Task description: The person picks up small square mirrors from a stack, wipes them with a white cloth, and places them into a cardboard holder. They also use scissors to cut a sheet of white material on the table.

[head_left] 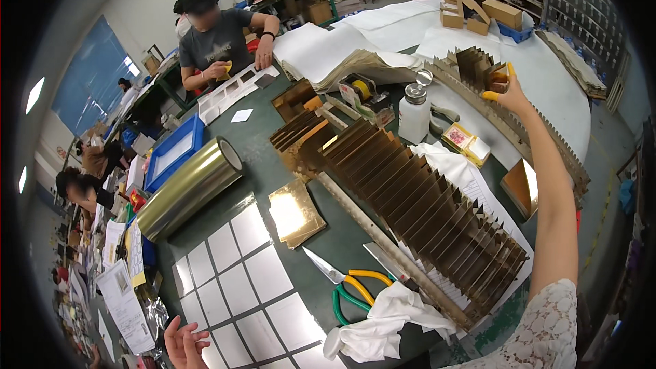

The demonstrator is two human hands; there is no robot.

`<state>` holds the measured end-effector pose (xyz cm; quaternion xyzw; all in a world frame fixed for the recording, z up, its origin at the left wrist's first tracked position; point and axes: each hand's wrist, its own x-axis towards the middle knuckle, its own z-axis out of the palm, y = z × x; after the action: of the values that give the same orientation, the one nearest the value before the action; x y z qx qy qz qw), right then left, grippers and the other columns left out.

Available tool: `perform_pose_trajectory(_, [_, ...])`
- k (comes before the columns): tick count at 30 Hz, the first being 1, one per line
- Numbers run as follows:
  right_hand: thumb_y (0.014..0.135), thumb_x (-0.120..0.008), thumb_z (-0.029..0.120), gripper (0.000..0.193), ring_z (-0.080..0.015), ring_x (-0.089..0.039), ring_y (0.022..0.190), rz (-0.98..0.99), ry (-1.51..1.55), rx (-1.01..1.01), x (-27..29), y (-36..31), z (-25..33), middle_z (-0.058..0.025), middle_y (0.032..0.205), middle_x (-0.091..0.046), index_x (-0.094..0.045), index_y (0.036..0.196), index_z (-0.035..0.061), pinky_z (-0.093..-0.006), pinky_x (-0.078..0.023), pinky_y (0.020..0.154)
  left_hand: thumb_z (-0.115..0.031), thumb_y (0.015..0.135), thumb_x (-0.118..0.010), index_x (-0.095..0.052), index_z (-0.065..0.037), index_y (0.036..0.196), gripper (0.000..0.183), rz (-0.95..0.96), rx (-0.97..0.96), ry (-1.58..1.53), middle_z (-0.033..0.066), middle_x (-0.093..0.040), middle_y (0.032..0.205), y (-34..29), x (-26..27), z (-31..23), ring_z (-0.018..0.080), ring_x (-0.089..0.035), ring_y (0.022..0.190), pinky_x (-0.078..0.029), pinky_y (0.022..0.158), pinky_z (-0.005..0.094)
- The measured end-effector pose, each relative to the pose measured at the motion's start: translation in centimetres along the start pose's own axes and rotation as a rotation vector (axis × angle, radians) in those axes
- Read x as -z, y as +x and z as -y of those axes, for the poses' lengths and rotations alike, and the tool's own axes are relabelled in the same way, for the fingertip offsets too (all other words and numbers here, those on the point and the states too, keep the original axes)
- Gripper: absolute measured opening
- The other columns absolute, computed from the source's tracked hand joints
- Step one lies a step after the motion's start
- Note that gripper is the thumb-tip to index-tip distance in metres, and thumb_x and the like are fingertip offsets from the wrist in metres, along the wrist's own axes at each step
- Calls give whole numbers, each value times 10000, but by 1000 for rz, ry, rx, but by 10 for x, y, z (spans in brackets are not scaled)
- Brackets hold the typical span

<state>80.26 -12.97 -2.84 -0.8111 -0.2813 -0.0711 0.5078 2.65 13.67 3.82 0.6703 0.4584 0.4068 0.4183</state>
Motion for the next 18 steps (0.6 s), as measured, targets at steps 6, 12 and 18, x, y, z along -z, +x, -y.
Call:
perform_pose_trajectory(6, [671,-866,271,1104,-253,-470,1246,-87,116,210,-19,-45,112,-168,1379,-446,-169,1503,72,-383,-351,1076,-14,930,-514,-507,17,1236,308,-97,-104,51,124,-643,959,-32,-33,-35,156,-643,765,-478,635,229])
perform_pose_trajectory(12, [505,-911,404,1245,-281,-422,1308,187,74,454,-7,-233,296,-160,1386,-456,-236,1492,55,-412,-260,1134,33,888,-524,-610,49,1146,272,554,-221,-94,204,-630,1106,-80,-93,-51,265,-652,975,-558,822,343])
perform_pose_trajectory(18, [565,-912,232,1099,-332,-380,1253,788,154,309,-41,-380,354,-166,1365,-384,-288,1444,21,-412,-293,1072,0,877,-616,-474,22,1348,492,806,-246,-478,191,-546,1307,-113,-91,-56,264,-593,1135,-518,926,339])
